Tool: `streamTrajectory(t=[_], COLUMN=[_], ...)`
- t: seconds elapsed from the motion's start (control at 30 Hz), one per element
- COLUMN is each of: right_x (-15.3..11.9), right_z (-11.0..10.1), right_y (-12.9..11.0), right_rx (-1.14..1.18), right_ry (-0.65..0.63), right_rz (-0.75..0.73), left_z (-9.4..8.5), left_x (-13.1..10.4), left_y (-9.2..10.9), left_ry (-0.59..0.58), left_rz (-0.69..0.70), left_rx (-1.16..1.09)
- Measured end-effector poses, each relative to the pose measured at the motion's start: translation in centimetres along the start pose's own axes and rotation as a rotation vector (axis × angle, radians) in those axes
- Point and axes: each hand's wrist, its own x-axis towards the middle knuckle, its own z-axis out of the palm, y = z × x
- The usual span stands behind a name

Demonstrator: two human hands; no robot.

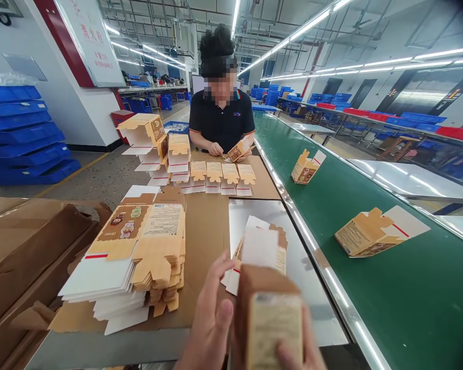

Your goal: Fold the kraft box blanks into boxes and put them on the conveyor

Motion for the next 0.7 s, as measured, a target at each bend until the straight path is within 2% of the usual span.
streamTrajectory(t=[0.07, 0.13, 0.27, 0.33, 0.37, 0.43, 0.5, 0.6, 0.7], right_x=[2.8, 7.5, 18.7, 22.2, 23.1, 23.0, 21.1, 16.9, 13.1], right_z=[-1.3, -2.1, -1.5, -0.9, -0.7, -0.8, -1.3, -2.3, -2.5], right_y=[-2.0, -4.9, -9.9, -10.4, -10.0, -8.3, -5.8, -2.3, -0.7], right_rx=[0.119, 0.196, 0.199, 0.152, 0.116, 0.035, -0.035, -0.094, -0.076], right_ry=[0.05, 0.029, 0.042, 0.096, 0.128, 0.185, 0.235, 0.315, 0.311], right_rz=[0.124, 0.196, 0.092, 0.07, 0.067, 0.061, 0.04, 0.003, -0.003], left_z=[-0.2, 0.1, 2.9, 4.8, 5.5, 6.4, 6.4, 5.1, 3.2], left_x=[1.9, 4.2, 8.2, 9.6, 10.1, 10.9, 11.4, 11.4, 10.0], left_y=[-0.7, -1.8, -4.3, -5.4, -5.9, -6.8, -7.4, -7.5, -5.9], left_ry=[-0.053, -0.094, -0.152, -0.164, -0.164, -0.168, -0.182, -0.216, -0.265], left_rz=[-0.141, -0.228, -0.213, -0.223, -0.232, -0.254, -0.279, -0.313, -0.259], left_rx=[0.2, 0.389, 0.58, 0.667, 0.7, 0.729, 0.705, 0.577, 0.333])
